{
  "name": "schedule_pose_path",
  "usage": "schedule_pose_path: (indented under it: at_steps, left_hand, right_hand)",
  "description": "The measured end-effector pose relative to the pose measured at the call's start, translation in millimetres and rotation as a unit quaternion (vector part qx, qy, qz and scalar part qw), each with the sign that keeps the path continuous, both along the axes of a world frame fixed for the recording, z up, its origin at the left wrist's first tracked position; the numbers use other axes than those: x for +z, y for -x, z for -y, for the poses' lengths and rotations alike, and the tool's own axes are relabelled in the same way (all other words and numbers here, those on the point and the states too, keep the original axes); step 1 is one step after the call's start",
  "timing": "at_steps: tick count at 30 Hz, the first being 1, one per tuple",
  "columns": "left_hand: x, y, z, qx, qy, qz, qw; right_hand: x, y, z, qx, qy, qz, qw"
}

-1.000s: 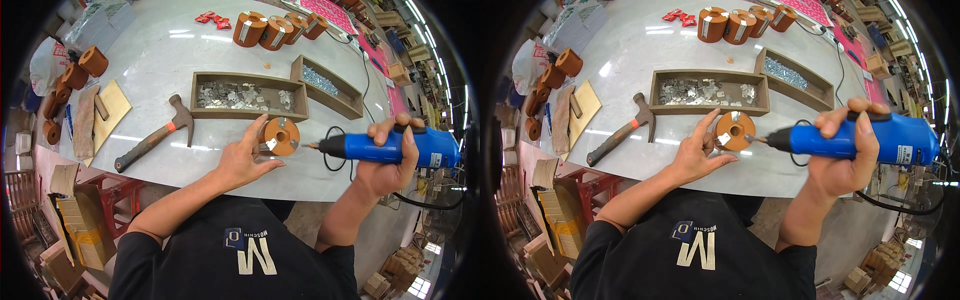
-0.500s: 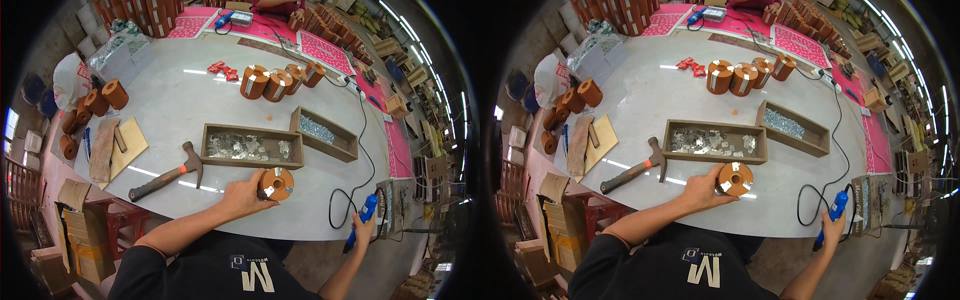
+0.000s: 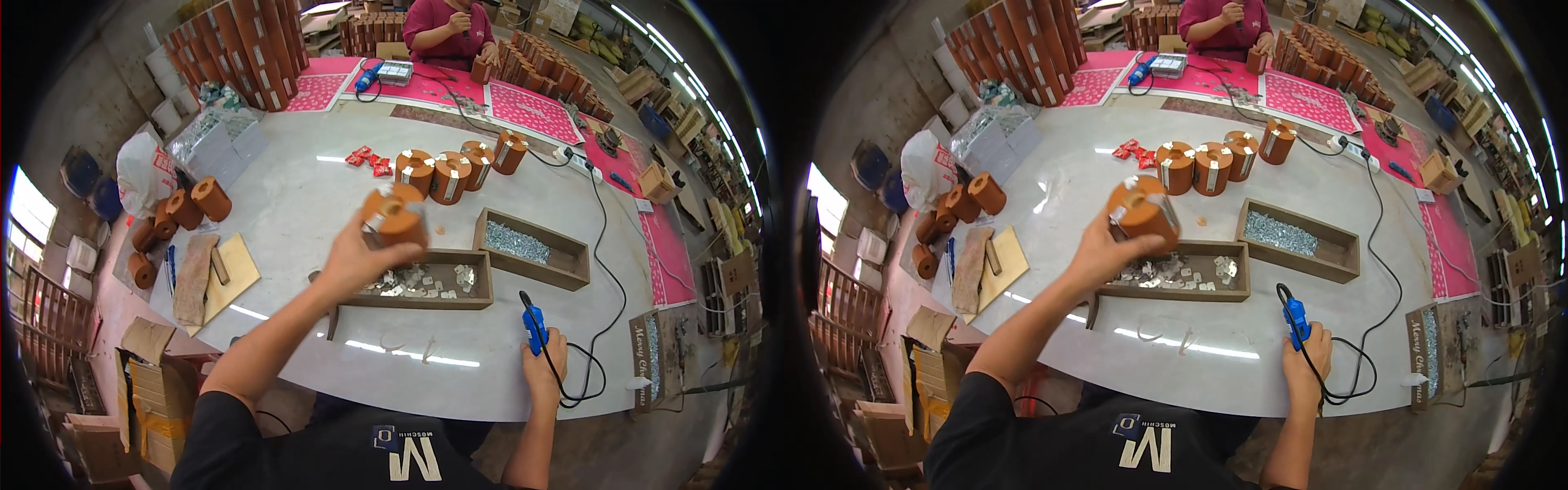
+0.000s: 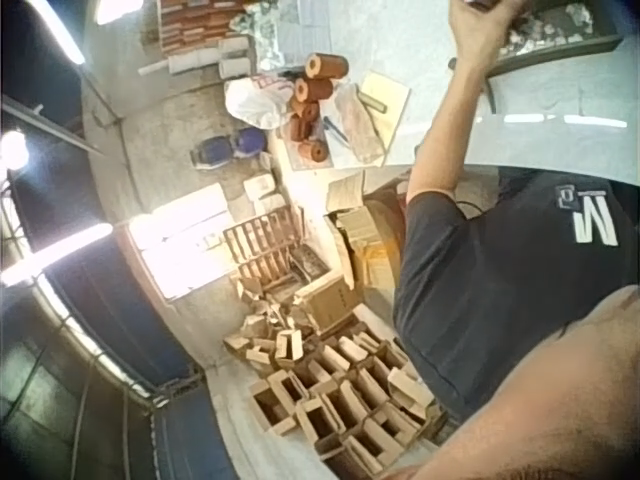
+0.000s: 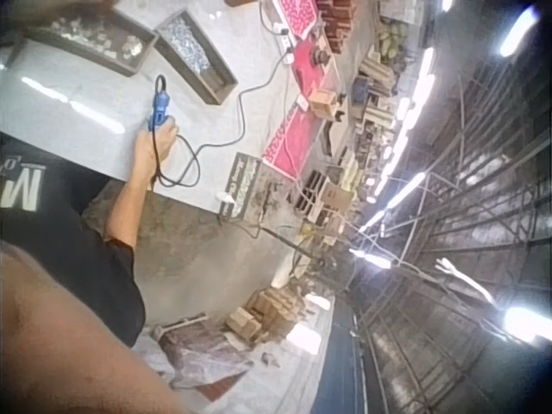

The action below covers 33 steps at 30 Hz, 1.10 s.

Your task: Assembling wooden furniture components using an electric screwdriver, hammer, and small metal hardware.

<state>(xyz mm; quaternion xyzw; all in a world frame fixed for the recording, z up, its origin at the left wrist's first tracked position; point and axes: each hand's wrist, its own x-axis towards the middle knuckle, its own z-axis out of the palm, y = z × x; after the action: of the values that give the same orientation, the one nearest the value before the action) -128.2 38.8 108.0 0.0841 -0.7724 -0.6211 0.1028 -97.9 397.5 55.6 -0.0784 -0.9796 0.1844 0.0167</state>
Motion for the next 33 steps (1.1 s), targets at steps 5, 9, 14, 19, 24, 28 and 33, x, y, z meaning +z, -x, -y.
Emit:
schedule_pose_path:
  at_steps: [5,9,14,19,24,28,33]
  left_hand:
    - [-22.8,51.5,54.8,0.039,0.105,0.091,0.990]
    - [-43.5,82.5,59.2,0.000,0.143,0.160,0.977]
    - [-68.7,110.5,47.7,-0.061,0.043,0.120,0.990]
    - [-92.3,152.2,34.1,-0.054,0.078,0.106,0.990]
    - [-84.9,201.0,19.4,-0.010,0.143,0.112,0.983]
    - [-76.6,230.9,12.5,0.029,0.268,0.097,0.958]
    - [-97.0,223.5,79.7,0.004,0.415,0.048,0.908]
  right_hand:
    - [-10.6,-3.9,6.5,0.024,-0.053,-0.088,0.994]
    - [-15.8,-18.0,22.9,0.073,-0.048,-0.178,0.980]
    - [-31.6,-36.8,51.5,0.123,-0.056,-0.179,0.974]
    - [-34.3,-33.3,60.6,0.105,-0.087,-0.168,0.976]
    - [-38.6,-26.1,69.3,0.120,-0.062,-0.174,0.975]
    - [-38.2,-29.7,67.3,0.150,-0.063,-0.249,0.955]
    - [-39.2,-23.4,44.7,0.238,0.023,-0.292,0.926]
